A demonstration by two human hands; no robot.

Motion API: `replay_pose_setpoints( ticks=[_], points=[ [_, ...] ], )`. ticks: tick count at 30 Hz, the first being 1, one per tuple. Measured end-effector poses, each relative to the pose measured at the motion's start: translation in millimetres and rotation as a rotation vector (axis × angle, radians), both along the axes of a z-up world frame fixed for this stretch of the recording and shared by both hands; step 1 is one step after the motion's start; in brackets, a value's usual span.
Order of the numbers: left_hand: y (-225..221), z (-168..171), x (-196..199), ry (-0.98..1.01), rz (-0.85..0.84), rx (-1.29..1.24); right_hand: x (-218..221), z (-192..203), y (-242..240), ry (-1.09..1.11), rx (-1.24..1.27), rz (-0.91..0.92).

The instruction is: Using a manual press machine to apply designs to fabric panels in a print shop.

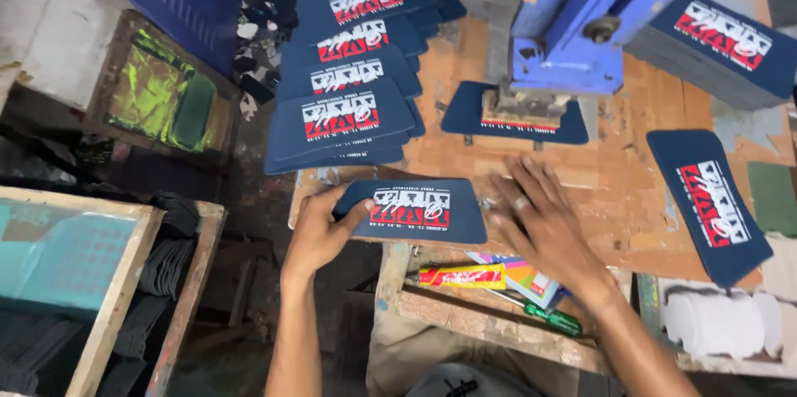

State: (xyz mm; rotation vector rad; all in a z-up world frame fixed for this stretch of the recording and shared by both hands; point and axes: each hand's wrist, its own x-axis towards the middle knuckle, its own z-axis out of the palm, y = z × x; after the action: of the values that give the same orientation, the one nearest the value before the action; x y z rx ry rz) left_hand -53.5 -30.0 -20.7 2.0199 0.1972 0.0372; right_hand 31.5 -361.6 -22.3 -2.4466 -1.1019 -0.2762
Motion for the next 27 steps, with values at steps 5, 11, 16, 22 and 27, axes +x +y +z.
replay_pose_setpoints(
  ticks=[5, 11, 16, 22, 27],
  points=[
    [31.7, 2.8, 38.1, -0.497, 0.203, 0.045, -43.0, -8.5, -31.3, 0.054, -0.015, -0.089],
    [121.1, -12.9, 181.4, -0.648, 0.189, 0.032, -45.5, -0.1, -57.5, 0.047, 0.054, -0.194],
    [82.0, 6.0, 159.0, -0.770, 0.393, 0.540, -0.3, 11.8, -137.9, -0.135, 0.017, -0.615],
    [-47.9, 0.6, 62.0, -0.547, 0.109, 0.221, 22.1, -32.4, -202.8, -0.241, -0.112, -0.670],
    [-80.6, -25.5, 39.6, -0.520, -0.071, 0.149, 24.7, -17.0, -206.2, 0.177, -0.053, -0.935]
  ],
)
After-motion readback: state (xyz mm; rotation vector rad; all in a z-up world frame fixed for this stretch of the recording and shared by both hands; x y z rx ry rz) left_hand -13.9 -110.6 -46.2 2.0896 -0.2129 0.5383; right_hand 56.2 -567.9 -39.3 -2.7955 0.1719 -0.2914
